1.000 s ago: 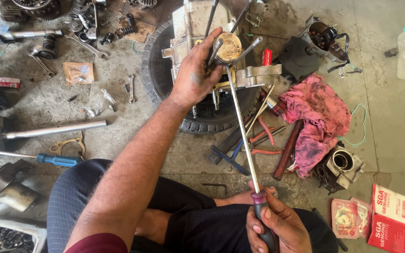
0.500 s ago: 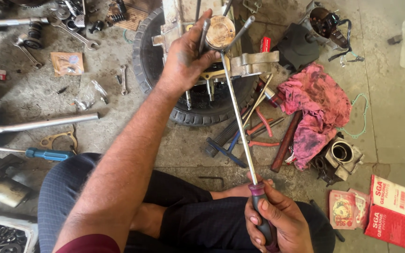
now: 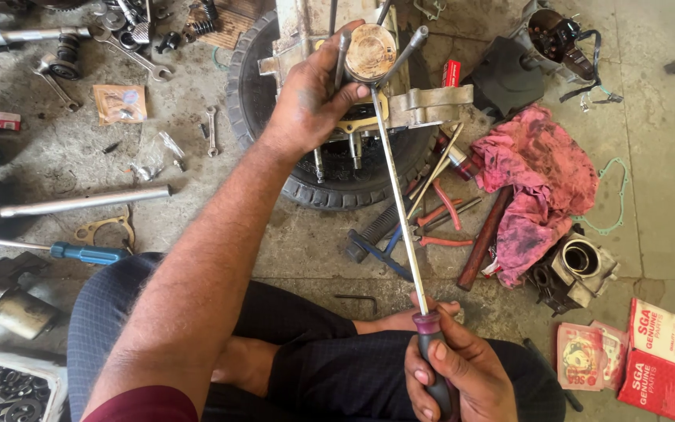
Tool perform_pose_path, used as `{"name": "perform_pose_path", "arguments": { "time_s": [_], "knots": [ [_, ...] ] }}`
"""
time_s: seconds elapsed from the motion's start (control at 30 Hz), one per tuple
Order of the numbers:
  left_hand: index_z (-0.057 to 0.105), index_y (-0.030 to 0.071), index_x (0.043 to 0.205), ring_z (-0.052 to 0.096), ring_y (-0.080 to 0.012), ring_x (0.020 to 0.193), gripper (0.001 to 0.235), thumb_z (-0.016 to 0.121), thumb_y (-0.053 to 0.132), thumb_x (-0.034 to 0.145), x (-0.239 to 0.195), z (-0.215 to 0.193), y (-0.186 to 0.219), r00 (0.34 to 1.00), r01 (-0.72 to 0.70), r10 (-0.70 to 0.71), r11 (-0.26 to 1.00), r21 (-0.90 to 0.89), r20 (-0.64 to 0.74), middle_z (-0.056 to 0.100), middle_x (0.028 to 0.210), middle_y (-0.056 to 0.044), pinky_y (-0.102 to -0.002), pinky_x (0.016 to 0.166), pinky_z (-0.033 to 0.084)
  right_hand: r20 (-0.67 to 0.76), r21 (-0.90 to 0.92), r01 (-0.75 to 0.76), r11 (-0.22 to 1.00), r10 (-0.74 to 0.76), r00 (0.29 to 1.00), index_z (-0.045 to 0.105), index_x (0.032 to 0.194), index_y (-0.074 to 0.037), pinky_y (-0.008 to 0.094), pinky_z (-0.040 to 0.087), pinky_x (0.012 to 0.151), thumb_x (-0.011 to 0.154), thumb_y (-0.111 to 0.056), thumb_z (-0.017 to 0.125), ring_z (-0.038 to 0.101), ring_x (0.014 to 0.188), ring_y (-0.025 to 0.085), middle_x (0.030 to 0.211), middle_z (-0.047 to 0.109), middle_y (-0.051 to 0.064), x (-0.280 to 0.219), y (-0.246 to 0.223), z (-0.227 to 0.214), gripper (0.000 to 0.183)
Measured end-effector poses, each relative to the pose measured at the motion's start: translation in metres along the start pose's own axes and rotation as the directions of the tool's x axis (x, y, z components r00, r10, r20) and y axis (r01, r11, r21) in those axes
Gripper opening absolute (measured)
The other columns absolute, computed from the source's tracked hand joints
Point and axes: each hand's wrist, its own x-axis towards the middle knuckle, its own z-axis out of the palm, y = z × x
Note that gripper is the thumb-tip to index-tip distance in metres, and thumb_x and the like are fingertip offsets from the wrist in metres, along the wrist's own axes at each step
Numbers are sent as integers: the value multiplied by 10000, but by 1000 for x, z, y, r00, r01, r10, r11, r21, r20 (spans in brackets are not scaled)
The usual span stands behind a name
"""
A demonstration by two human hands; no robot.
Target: The person sits on the floor of a motorcycle repair shop and fits a piston into the engine cylinder. They hold the piston over the bore, use a long screwdriver to press the piston rings inward, and guide the piston into the cylinder block.
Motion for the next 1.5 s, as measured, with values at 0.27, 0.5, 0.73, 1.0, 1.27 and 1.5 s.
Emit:
{"name": "perform_pose_path", "arguments": {
  "time_s": [0.27, 0.5, 0.73, 1.0, 1.27, 1.5],
  "knots": [
    [395, 89, 1578, 685, -188, 1249, 686, 774, 10, 1011, -1, -1, 10, 998, -33, 39, 994, 106, -49, 715, 1316, -108, -345, 1133, 562, 43, 36, -10, 999, 9, 999, 364, 1566, -60, 313, 477, 418, 991, -151, 588, 562, 484, 205, 769, 537, 148, -1, -2, -6, 624],
    [427, 60, 1550, 704, -171, 1198, 663, 785, 11, 994, -1, -2, 4, 997, -53, 58, 995, 88, -54, 719, 1284, -107, -320, 1084, 596, -51, -94, 8, 996, -13, 999, 420, 1531, -58, 302, 449, 371, 975, -148, 604, 561, 469, 209, 746, 541, 147, 3, -2, -17, 592],
    [431, 54, 1539, 725, -150, 1144, 672, 793, 24, 973, 0, -1, 7, 998, -6, 11, 997, 80, -68, 726, 1247, -104, -286, 1029, 621, 12, -28, -29, 999, 29, 1000, 420, 1546, -95, 288, 436, 387, 974, -174, 622, 530, 485, 195, 763, 520, 127, 4, -10, -28, 612],
    [443, 44, 1551, 694, -180, 1252, 648, 776, -19, 999, 1, -3, -3, 997, -69, 67, 997, -38, -36, 715, 1325, -123, -335, 1089, 542, -19, -59, -47, 997, 46, 999, 428, 1545, -110, 288, 432, 385, 962, -171, 631, 530, 482, 188, 756, 514, 116, 6, -14, -25, 620],
    [473, 36, 1530, 696, -153, 1204, 623, 767, -43, 986, 1, -3, 4, 999, -29, 25, 994, -108, -40, 731, 1269, -98, -315, 1100, 592, -94, -122, -43, 992, 31, 995, 447, 1536, -115, 293, 433, 372, 945, -157, 644, 543, 462, 193, 744, 522, 123, 7, -11, -18, 624],
    [467, 28, 1537, 688, -150, 1207, 632, 756, -61, 982, 3, -2, 0, 998, -30, 20, 987, -157, -65, 727, 1276, -96, -324, 1100, 585, -103, -260, -20, 965, -8, 995, 442, 1524, -99, 296, 442, 389, 953, -110, 615, 561, 461, 218, 726, 532, 141, 4, -11, -15, 597]
  ]
}}
